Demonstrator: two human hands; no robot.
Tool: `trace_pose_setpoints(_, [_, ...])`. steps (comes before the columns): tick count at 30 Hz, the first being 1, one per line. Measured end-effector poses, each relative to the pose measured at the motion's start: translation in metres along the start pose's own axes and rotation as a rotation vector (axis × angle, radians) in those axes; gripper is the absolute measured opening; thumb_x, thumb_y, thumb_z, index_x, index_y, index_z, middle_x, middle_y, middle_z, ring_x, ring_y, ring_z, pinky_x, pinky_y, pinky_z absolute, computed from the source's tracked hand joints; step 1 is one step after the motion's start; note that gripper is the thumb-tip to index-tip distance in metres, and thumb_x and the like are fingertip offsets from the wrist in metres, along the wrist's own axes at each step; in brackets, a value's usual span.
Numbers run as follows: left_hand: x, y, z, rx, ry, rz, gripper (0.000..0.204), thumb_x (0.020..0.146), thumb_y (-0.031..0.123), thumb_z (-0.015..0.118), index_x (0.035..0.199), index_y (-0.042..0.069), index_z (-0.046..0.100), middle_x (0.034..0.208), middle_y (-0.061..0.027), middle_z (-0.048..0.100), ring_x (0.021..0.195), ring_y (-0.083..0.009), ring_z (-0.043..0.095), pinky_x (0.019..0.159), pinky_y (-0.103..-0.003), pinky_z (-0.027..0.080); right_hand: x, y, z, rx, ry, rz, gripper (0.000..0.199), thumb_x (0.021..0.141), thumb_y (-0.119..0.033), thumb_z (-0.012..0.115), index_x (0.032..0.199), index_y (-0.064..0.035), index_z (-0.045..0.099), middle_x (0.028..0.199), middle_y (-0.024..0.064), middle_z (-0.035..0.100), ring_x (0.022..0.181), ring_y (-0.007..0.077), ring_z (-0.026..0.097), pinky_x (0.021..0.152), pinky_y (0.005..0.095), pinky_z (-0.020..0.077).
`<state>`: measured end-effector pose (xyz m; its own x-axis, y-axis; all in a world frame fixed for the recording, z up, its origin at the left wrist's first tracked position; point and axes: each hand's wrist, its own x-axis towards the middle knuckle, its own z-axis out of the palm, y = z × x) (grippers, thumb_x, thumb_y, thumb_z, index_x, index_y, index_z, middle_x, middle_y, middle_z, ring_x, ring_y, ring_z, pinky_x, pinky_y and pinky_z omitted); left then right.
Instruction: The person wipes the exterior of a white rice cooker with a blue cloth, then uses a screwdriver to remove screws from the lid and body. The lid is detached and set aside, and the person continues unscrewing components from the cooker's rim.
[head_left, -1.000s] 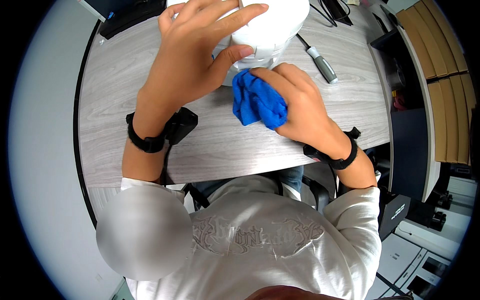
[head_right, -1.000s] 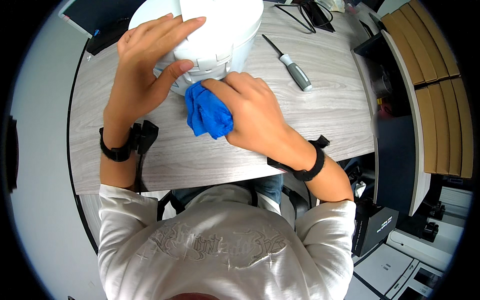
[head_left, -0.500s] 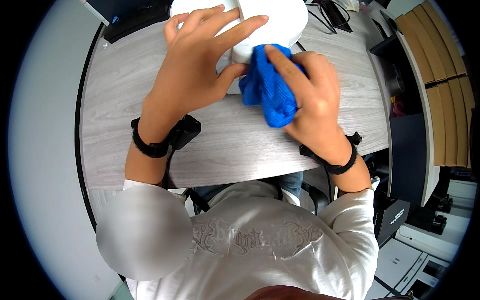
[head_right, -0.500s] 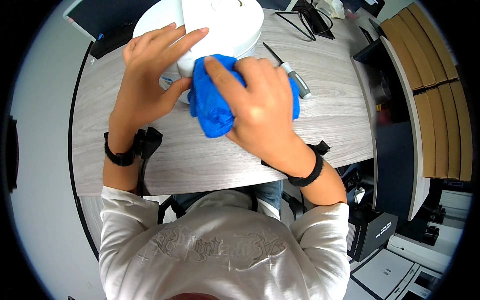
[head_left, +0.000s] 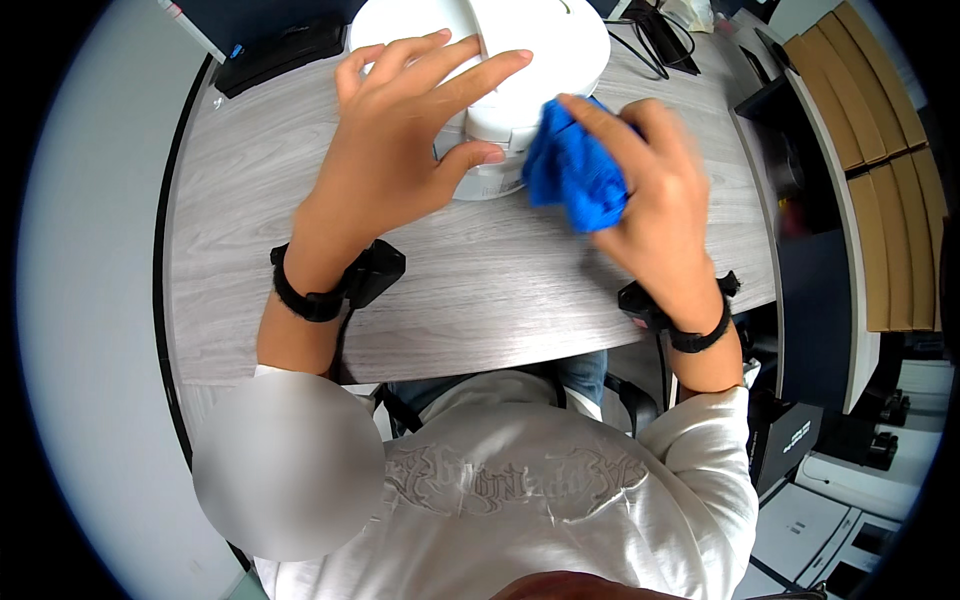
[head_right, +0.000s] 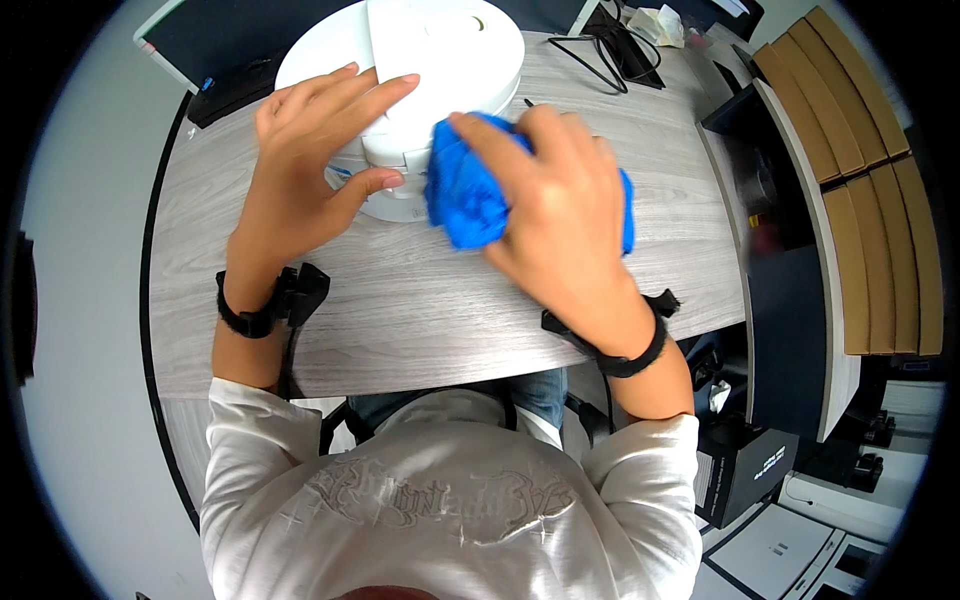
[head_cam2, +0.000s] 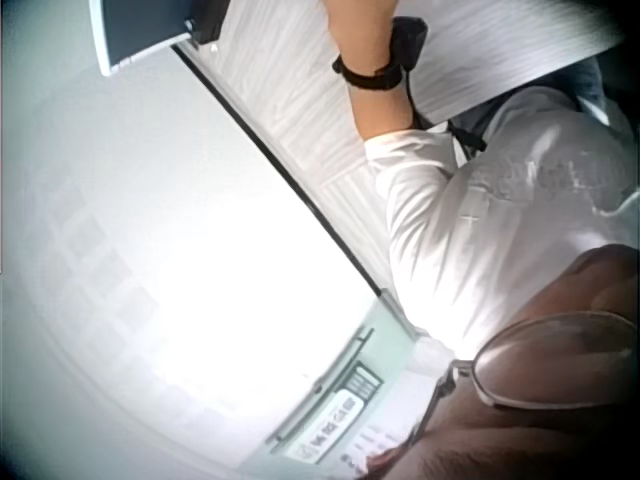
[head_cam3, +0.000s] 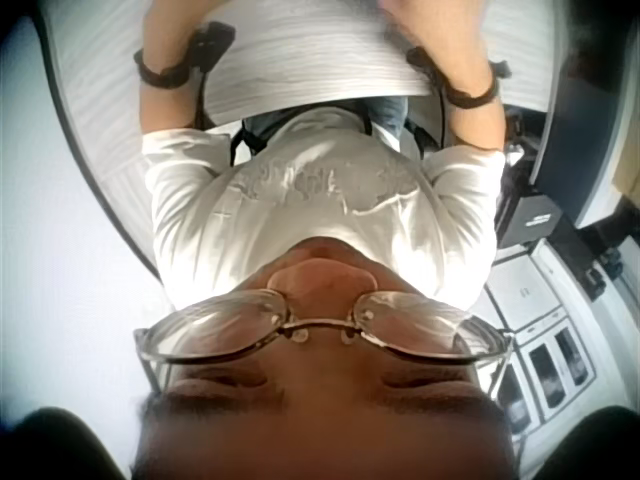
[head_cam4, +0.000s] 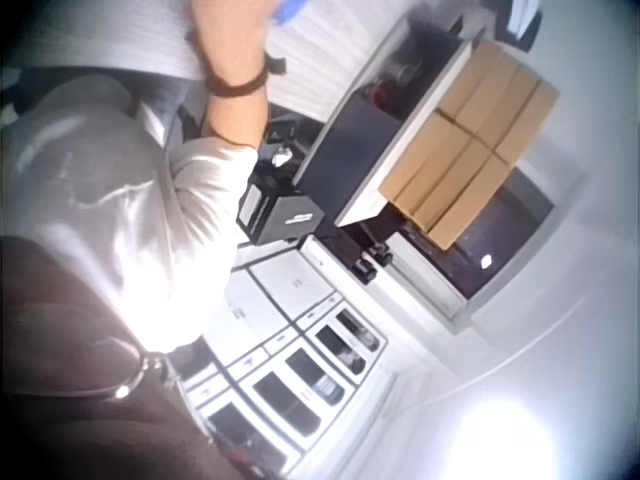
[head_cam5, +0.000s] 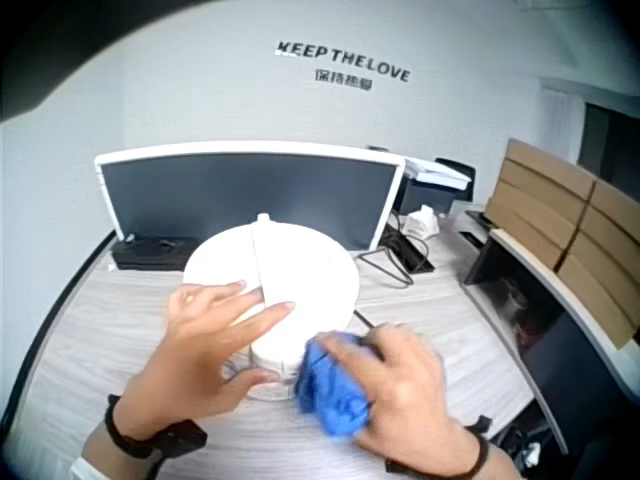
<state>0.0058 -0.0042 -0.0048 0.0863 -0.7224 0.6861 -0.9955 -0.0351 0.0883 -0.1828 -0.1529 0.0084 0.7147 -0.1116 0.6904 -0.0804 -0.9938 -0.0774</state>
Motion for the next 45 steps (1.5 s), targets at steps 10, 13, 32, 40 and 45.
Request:
trace_pose_setpoints(10, [-0.002,0.002,0.002,-0.032,0.035,-0.023,0.073,0.069,0.002,0.074,0.138,0.026,0.063,0.133,-0.0068,0.066,0.130,-0.0289,0.053,0.108,-0.046,0.027,0.017,-0.028,0.000,0.081,-0.068,-0.111,0.059,0.059,-0.004,0.075,0.117,-0.0101,0.069,0.090,0.0089,0.054,0.081,0.0290,0.055,0.067,0.0394,0.0411])
trace_pose_setpoints(13, [-0.003,0.003,0.004,-0.037,0.038,-0.025,0.076,0.069,0.000,0.072,0.139,0.027,0.062,0.133,-0.0073,0.065,0.130,-0.0293,0.053,0.107,-0.046,0.028,0.018,-0.037,0.006,0.008,-0.102,-0.087,0.061,0.057,-0.004,0.076,0.117,-0.0099,0.069,0.087,0.0084,0.052,0.080,0.0273,0.055,0.065,0.0377,0.0386])
trace_pose_setpoints(32, [-0.006,0.001,0.005,0.008,0.023,-0.010,0.074,0.071,0.008,0.078,0.140,0.028,0.061,0.137,-0.0069,0.064,0.132,-0.0317,0.051,0.109,-0.048,0.028,0.028,-0.046,-0.002,-0.011,-0.221,-0.111,0.059,0.059,-0.002,0.072,0.117,-0.0054,0.070,0.088,0.0096,0.055,0.083,0.0285,0.056,0.067,0.0392,0.0409])
trace_pose_setpoints(40, [-0.004,0.003,0.003,-0.054,0.019,-0.019,0.068,0.075,0.026,0.082,0.140,0.027,0.061,0.136,-0.0086,0.064,0.132,-0.0310,0.050,0.110,-0.049,0.025,0.011,-0.008,-0.014,0.042,-0.176,0.024,0.064,0.059,0.000,0.073,0.122,-0.0117,0.072,0.087,0.0106,0.055,0.080,0.0298,0.055,0.067,0.0391,0.0432])
trace_pose_setpoints(45, [-0.004,0.004,0.003,-0.044,-0.003,-0.023,0.067,0.077,0.034,0.081,0.140,0.026,0.061,0.134,-0.0095,0.064,0.133,-0.0314,0.048,0.110,-0.049,0.023,0.010,0.017,-0.016,0.058,-0.107,0.091,0.059,0.060,0.002,0.072,0.118,-0.0084,0.071,0.086,0.0124,0.056,0.081,0.0324,0.056,0.069,0.0403,0.0442])
